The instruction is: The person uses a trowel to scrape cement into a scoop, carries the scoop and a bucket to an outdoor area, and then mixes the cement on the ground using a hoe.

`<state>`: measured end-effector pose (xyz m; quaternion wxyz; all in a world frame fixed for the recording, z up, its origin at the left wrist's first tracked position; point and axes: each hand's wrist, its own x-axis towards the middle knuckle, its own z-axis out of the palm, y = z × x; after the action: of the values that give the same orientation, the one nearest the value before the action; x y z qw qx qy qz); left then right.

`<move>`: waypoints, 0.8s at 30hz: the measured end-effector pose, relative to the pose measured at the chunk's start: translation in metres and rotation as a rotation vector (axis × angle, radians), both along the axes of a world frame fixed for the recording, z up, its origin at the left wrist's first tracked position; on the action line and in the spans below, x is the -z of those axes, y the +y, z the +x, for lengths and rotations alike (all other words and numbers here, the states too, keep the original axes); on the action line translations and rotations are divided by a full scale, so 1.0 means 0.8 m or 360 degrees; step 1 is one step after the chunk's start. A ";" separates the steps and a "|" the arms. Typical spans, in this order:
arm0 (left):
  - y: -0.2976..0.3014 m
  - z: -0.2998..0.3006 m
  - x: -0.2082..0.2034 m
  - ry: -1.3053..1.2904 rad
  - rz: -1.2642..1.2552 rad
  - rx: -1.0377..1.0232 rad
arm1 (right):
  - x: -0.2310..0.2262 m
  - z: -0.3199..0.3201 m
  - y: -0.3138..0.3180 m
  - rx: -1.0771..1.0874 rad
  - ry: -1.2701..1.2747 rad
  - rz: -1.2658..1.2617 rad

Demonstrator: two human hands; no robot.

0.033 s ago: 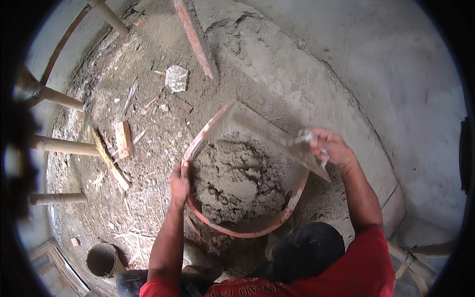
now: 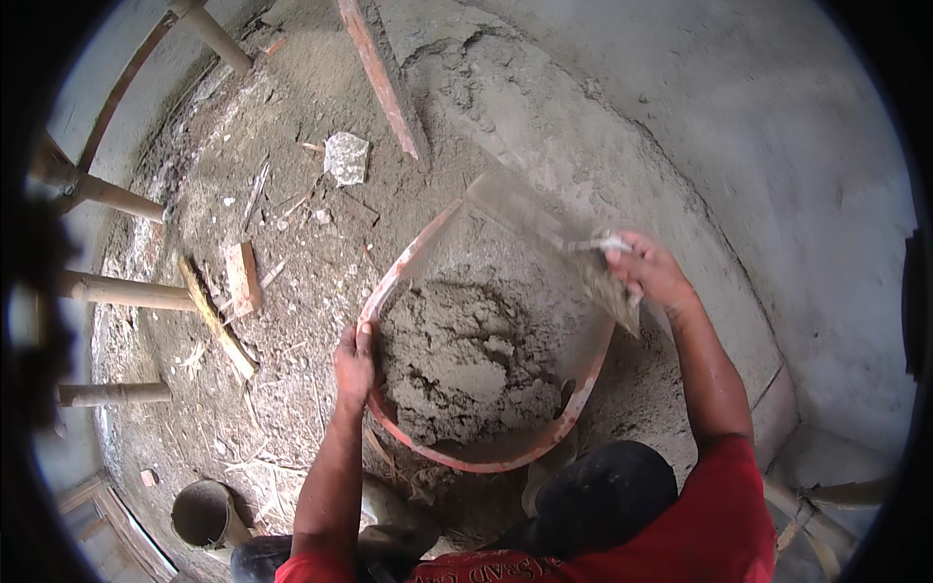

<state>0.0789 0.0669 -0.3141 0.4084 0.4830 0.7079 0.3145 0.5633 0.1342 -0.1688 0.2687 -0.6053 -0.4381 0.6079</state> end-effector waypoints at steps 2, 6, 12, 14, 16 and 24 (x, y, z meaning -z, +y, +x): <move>0.001 0.000 0.005 0.0149 -0.0051 0.0026 | 0.057 0.024 0.056 0.0096 -0.1018 0.0430; 0.013 0.029 -0.047 0.0305 -0.0176 -0.0050 | 0.126 0.040 0.160 0.0166 -0.1595 0.0422; 0.010 0.026 -0.037 0.0280 -0.0187 -0.0073 | 0.142 0.058 0.374 -0.0047 -0.1374 0.0467; 0.016 0.028 -0.032 0.0208 -0.0226 -0.0112 | 0.143 0.071 0.426 -0.0033 -0.1398 0.0495; 0.013 0.017 -0.022 0.0062 -0.0339 -0.0169 | 0.155 0.056 0.454 0.0081 -0.1409 0.0468; 0.005 0.006 -0.017 0.0375 -0.0231 -0.0087 | 0.165 -0.039 0.376 0.0427 -0.1323 0.0702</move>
<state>0.0839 0.0712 -0.3002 0.3475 0.4662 0.7848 0.2146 0.5317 0.4353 -0.3006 0.2689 -0.7765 -0.5447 0.1676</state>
